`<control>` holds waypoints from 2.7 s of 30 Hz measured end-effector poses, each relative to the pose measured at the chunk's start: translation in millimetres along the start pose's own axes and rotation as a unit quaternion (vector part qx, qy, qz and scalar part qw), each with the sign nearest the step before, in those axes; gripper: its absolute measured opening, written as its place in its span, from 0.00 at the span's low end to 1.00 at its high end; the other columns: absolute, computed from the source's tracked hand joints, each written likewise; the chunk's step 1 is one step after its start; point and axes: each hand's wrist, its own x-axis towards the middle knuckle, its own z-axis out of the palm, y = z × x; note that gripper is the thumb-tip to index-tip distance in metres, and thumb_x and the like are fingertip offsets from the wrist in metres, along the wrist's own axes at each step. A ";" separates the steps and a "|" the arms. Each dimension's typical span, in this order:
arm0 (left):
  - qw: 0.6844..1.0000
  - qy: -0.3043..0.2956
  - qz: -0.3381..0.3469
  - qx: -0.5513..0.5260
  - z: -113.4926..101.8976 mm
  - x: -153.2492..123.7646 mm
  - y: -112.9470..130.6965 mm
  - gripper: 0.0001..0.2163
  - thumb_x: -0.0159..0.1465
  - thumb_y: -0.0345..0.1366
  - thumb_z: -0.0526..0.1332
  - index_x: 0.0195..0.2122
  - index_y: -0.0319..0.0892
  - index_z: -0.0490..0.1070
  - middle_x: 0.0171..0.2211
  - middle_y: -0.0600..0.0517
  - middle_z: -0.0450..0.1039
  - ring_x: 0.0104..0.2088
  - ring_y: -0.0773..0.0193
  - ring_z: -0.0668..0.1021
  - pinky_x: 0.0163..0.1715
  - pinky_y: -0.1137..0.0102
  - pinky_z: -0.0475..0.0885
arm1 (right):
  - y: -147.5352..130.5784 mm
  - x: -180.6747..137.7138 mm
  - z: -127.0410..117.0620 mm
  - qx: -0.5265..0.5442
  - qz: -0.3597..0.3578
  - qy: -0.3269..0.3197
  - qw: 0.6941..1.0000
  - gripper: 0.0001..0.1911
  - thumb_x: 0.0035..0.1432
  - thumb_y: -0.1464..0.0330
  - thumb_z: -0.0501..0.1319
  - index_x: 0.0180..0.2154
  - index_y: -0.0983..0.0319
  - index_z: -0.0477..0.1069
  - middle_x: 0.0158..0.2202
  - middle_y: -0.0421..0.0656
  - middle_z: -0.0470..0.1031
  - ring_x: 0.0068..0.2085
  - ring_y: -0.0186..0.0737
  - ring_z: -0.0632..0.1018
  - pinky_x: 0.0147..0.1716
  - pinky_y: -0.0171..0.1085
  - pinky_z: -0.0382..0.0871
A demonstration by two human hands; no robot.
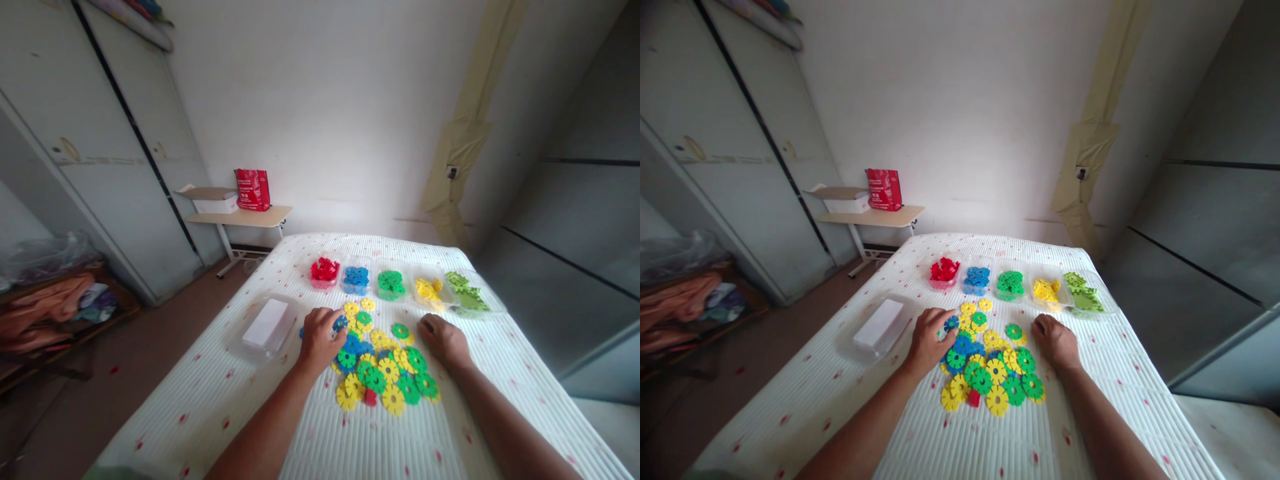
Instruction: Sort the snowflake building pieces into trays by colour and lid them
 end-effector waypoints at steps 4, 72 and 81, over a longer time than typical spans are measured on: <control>0.997 -0.047 0.043 -0.032 0.5 -4.4 10.8 0.13 0.52 0.35 0.62 0.40 0.47 0.74 0.37 0.50 0.73 0.42 0.59 0.72 0.46 0.64 0.63 | 0.8 0.0 1.1 -0.003 -0.004 0.007 1.000 0.14 0.56 0.62 0.49 0.26 0.60 0.67 0.27 0.41 0.72 0.28 0.35 0.69 0.25 0.31 0.53; 0.937 -0.323 0.116 0.071 2.8 24.6 49.6 0.10 0.46 0.37 0.64 0.31 0.45 0.75 0.35 0.49 0.72 0.42 0.55 0.71 0.43 0.62 0.60 | -1.4 0.4 0.3 -0.021 -0.001 0.004 1.000 0.13 0.57 0.63 0.49 0.26 0.60 0.67 0.27 0.41 0.72 0.27 0.33 0.69 0.25 0.31 0.52; 0.929 -0.349 0.108 0.065 2.0 30.9 47.8 0.13 0.47 0.39 0.64 0.35 0.47 0.75 0.37 0.50 0.73 0.43 0.55 0.72 0.44 0.63 0.62 | -2.9 -0.4 -1.5 -0.020 -0.009 0.019 1.000 0.13 0.56 0.64 0.49 0.25 0.60 0.67 0.26 0.41 0.71 0.26 0.34 0.69 0.25 0.32 0.53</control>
